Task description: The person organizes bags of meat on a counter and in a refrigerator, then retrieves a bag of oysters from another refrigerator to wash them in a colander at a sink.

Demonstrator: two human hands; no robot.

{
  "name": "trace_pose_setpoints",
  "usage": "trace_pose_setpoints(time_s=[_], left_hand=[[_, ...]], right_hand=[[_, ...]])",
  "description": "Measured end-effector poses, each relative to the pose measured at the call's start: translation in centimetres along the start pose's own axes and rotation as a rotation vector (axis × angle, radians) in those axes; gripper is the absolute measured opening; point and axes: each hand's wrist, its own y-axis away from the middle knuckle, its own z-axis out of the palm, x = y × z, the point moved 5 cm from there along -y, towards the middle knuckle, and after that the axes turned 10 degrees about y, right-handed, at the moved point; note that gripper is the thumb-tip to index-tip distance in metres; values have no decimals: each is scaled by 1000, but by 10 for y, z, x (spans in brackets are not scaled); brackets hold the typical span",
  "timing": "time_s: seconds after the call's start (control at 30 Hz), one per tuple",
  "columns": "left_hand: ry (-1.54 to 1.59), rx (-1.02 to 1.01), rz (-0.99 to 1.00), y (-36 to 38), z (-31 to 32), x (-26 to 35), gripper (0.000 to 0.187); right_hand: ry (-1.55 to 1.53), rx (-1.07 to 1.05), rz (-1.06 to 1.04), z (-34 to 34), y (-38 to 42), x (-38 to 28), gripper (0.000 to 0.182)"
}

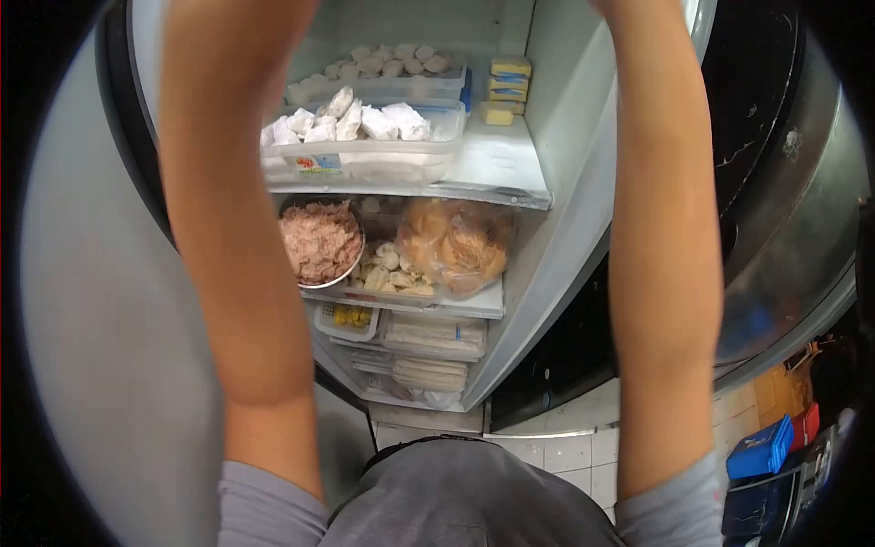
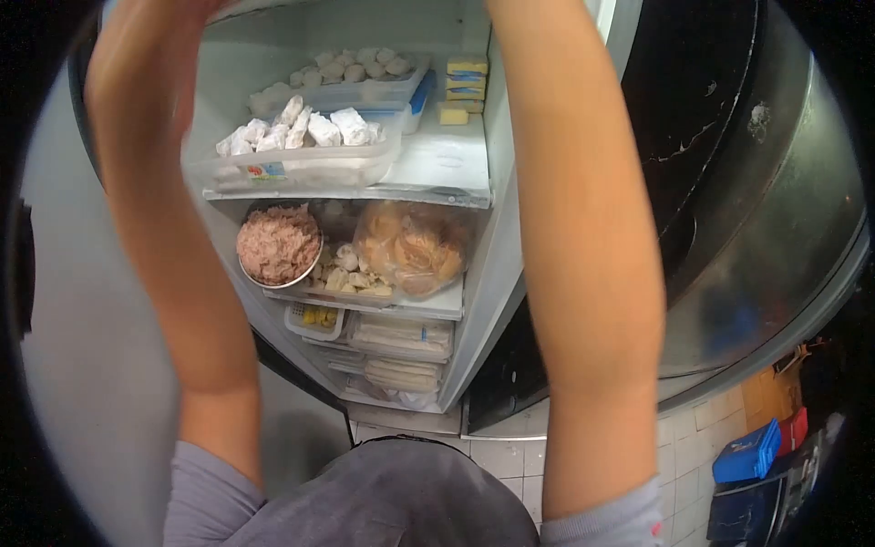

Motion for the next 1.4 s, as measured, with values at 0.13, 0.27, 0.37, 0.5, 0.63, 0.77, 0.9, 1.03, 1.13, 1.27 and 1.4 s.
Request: trace_pose_setpoints(time_s=[0.13,0.27,0.37,0.5,0.63,0.77,0.9,1.03,1.13,1.27,1.4], left_hand=[[372,-54,-337,157,21,7,38],[536,475,-1181,318,76,-81,36],[428,633,-1190,354,89,-115,41],[756,946,-1269,363,89,-149,38],[893,873,-1319,345,86,-157,69],[1096,864,-1389,370,100,-174,52],[1096,935,-1400,360,100,-168,46],[1129,851,-1358,366,97,-172,54],[1146,835,-1381,364,94,-170,57],[1136,838,-1384,359,93,-165,60],[1088,816,-1403,354,86,-156,65]], right_hand=[[-21,-760,447,-21,172,-61,18],[369,-523,539,4,349,11,38],[484,-741,887,28,385,62,43],[406,-710,1013,50,371,100,52],[604,-704,619,80,358,134,56],[654,-575,414,102,405,205,55],[554,-655,606,87,383,169,53],[879,-899,377,87,384,157,46],[-694,167,1356,85,392,166,32],[-725,363,1238,74,355,115,31],[-772,304,1302,65,347,98,36]])
